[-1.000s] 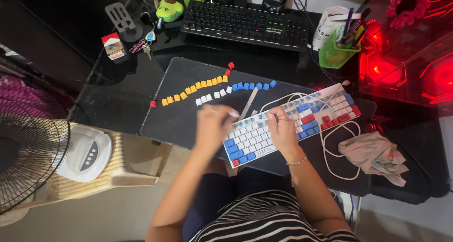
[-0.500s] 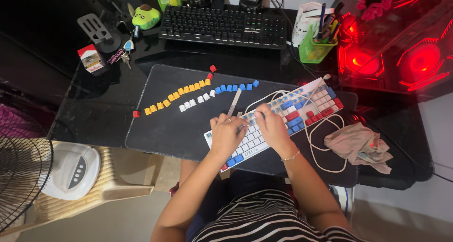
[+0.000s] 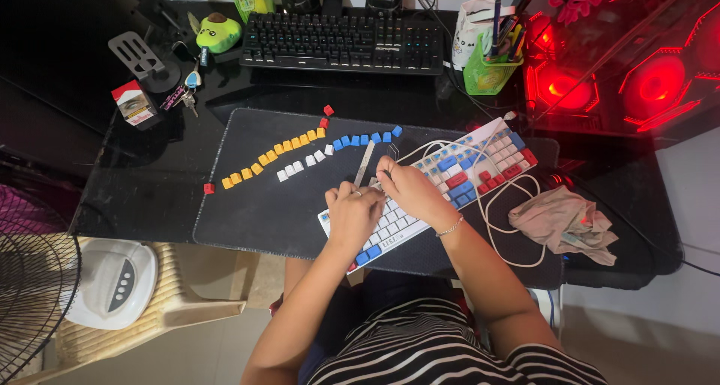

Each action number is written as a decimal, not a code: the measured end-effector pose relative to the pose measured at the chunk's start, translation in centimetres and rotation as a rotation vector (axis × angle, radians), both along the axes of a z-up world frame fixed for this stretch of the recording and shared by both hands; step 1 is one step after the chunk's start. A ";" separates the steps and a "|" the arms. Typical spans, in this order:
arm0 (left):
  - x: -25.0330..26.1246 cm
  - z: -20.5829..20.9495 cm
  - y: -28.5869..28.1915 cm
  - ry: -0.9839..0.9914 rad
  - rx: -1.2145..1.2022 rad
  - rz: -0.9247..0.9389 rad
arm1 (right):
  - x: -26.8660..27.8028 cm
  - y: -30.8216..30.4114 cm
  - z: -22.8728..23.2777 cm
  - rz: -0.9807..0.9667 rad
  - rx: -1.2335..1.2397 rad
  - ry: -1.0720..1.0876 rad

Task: The person assembles a mechanical keyboard by placing colored keycaps onto the keyboard base. They pick up keycaps from a mat and press them into place one by one, working across the keyboard surface.

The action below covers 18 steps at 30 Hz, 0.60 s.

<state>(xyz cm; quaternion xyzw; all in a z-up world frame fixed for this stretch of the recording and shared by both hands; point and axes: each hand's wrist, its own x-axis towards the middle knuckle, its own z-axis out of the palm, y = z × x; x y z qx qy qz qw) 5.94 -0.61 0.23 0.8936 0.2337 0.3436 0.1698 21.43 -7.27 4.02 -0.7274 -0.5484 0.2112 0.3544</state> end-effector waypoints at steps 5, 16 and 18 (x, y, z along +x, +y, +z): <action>-0.9 0.1 0.0 0.030 0.162 -0.052 | -0.3 -0.8 -0.7 0.003 0.014 -0.031; -2.6 0.7 -0.1 0.015 -0.019 -0.101 | -1.0 -2.9 -4.1 -0.115 0.262 -0.038; -3.6 1.2 1.1 -0.049 -0.154 -0.002 | -0.9 -2.8 -3.7 -0.088 0.395 -0.086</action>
